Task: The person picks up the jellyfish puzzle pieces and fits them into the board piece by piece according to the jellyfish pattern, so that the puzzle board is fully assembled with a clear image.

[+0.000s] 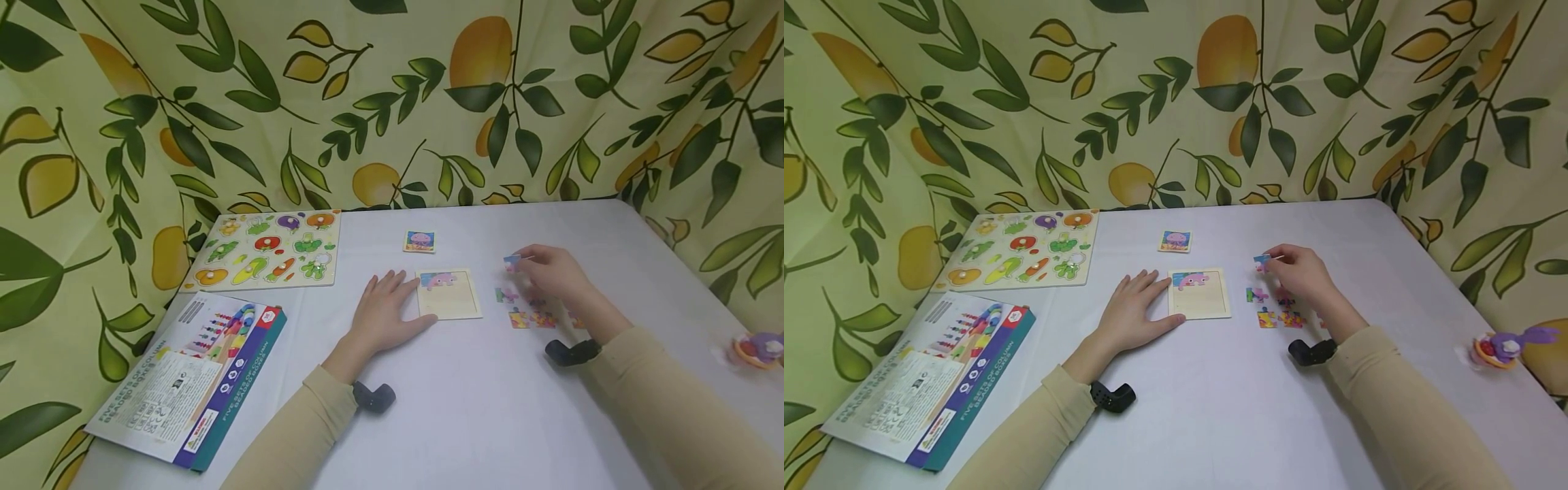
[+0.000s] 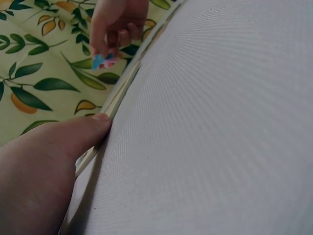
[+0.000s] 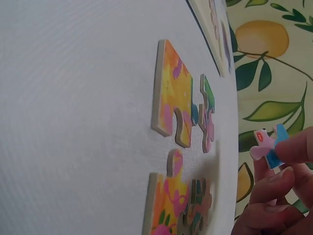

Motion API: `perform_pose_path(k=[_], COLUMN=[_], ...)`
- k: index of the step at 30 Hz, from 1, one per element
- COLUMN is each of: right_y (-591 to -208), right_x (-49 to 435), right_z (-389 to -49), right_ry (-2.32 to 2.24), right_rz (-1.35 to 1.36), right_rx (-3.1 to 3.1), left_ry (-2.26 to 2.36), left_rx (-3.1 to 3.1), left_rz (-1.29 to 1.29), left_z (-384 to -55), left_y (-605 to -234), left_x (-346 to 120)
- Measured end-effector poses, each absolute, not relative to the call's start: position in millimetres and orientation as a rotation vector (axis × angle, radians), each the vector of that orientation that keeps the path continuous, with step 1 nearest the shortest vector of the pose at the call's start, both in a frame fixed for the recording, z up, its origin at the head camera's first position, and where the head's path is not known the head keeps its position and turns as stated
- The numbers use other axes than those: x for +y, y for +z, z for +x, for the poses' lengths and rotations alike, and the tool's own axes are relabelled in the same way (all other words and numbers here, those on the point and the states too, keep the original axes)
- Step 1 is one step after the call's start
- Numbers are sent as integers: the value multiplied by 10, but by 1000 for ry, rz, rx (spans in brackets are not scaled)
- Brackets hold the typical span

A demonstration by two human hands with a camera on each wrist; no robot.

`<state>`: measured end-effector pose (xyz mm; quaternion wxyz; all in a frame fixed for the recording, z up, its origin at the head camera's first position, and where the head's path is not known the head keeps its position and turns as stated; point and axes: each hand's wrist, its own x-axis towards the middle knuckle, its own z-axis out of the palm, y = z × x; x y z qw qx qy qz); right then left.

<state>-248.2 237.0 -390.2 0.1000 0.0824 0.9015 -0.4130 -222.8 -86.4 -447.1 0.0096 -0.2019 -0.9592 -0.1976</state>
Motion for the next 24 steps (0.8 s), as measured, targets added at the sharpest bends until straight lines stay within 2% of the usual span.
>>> perform_pose_path(k=[24], right_y=[-3878], right_x=[2235], right_z=[-2448], right_ry=[-1199], right_rz=[252], right_rx=[2653], left_ry=[-599], left_rx=[-3014], left_rz=[-612], left_z=[-2229], left_y=[-4463], left_x=[-855])
